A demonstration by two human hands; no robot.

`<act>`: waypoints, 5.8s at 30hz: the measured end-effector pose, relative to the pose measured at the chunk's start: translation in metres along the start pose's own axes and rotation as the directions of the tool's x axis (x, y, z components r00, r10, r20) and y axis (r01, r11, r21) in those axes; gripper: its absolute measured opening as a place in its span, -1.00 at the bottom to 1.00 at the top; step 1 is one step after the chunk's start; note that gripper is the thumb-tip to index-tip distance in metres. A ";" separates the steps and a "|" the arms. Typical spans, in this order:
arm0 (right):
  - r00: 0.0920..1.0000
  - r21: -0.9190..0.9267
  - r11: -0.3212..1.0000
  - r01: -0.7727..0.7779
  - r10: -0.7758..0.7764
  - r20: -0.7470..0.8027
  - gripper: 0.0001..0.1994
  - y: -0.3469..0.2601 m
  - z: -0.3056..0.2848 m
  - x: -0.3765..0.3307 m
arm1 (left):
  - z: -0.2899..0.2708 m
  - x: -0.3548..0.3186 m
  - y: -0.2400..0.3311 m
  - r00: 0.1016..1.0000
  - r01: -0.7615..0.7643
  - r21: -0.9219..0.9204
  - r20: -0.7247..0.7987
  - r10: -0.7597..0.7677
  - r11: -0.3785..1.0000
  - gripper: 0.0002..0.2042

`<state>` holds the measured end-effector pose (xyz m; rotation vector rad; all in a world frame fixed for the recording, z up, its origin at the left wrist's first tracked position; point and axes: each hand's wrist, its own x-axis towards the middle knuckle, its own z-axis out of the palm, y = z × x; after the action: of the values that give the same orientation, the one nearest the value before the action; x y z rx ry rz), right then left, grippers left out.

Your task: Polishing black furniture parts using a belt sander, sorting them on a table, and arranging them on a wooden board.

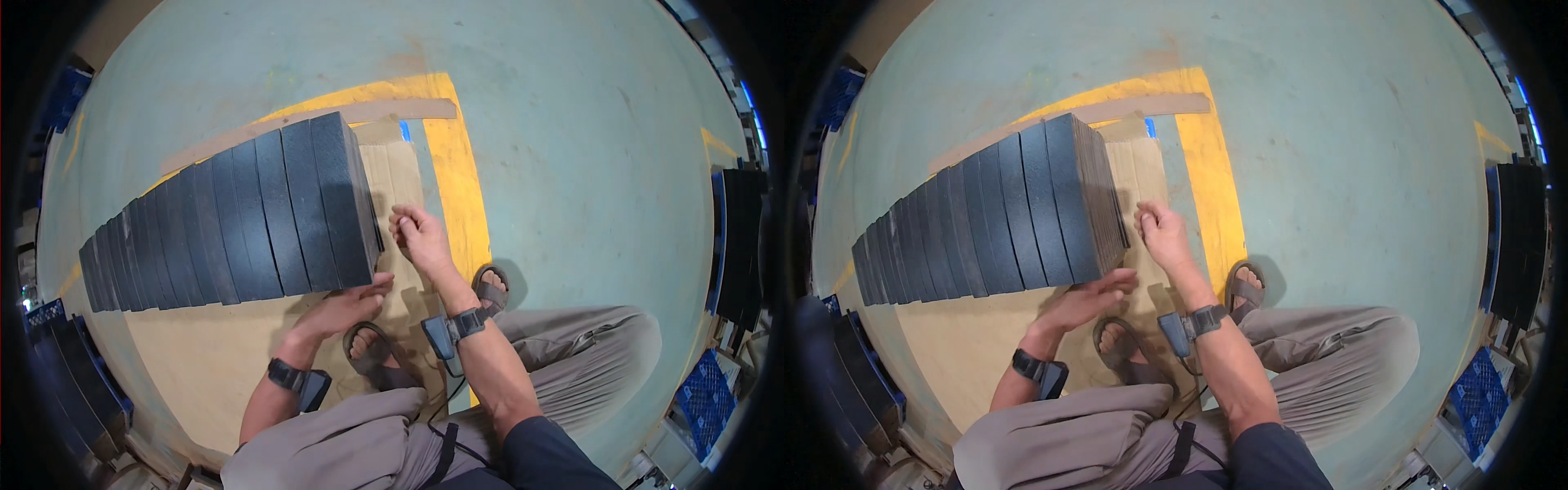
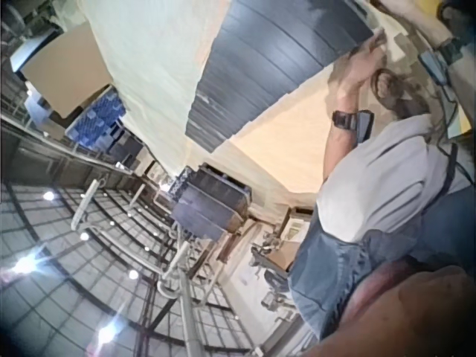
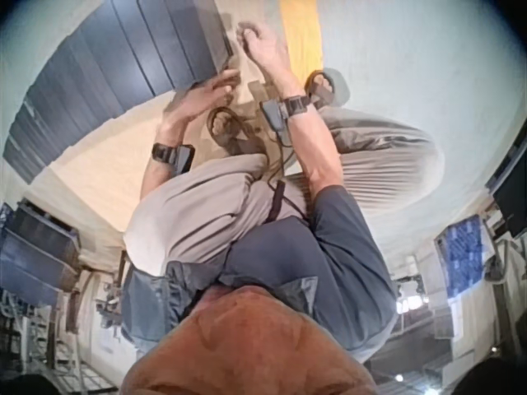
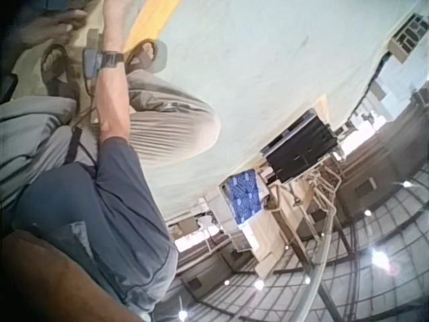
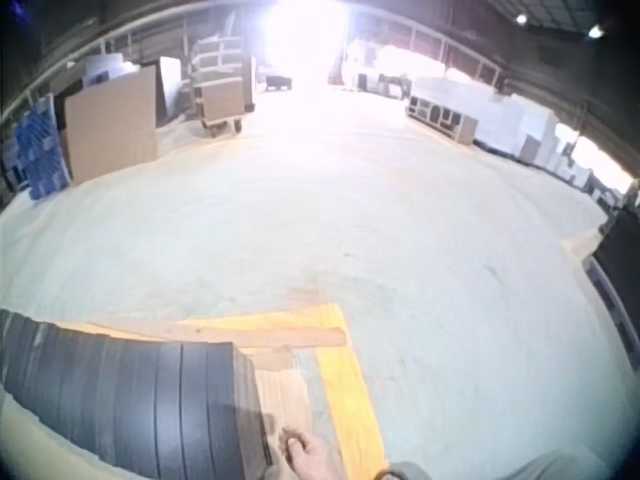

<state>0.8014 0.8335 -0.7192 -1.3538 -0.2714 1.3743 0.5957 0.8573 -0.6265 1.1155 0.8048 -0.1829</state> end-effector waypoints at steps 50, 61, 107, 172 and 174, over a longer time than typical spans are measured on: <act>0.896 0.115 0.958 0.263 -0.287 0.338 -0.12 -0.054 0.076 0.010 | 0.030 -0.003 -0.044 0.948 0.060 -0.655 -0.199 -0.249 0.753 -0.66; 0.883 0.104 0.909 0.404 -0.417 0.216 -0.10 -0.080 0.087 -0.026 | 0.012 0.001 -0.007 0.963 0.000 -0.623 -0.210 -0.167 0.782 -0.64; 0.760 -0.622 0.783 -0.022 0.417 0.498 -0.47 -0.583 0.023 -0.219 | 0.553 -0.335 0.159 0.318 -0.597 -0.786 -0.413 -0.854 0.159 -0.69; -0.909 0.709 0.660 0.249 0.412 -0.064 -0.45 0.060 0.297 -1.242 | 0.857 -0.781 -0.121 -0.206 -0.916 0.387 -0.227 -0.952 0.106 -0.81; -0.956 0.751 0.657 0.069 0.257 -0.138 -0.43 0.115 0.295 -1.273 | 0.846 -0.794 -0.136 -0.196 -0.894 0.425 -0.079 -0.977 0.145 -0.81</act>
<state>0.1330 -0.0587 -0.0280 -1.8697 2.4700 -0.6757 0.3717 -0.1266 -0.0380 1.2418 -1.5127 -2.3969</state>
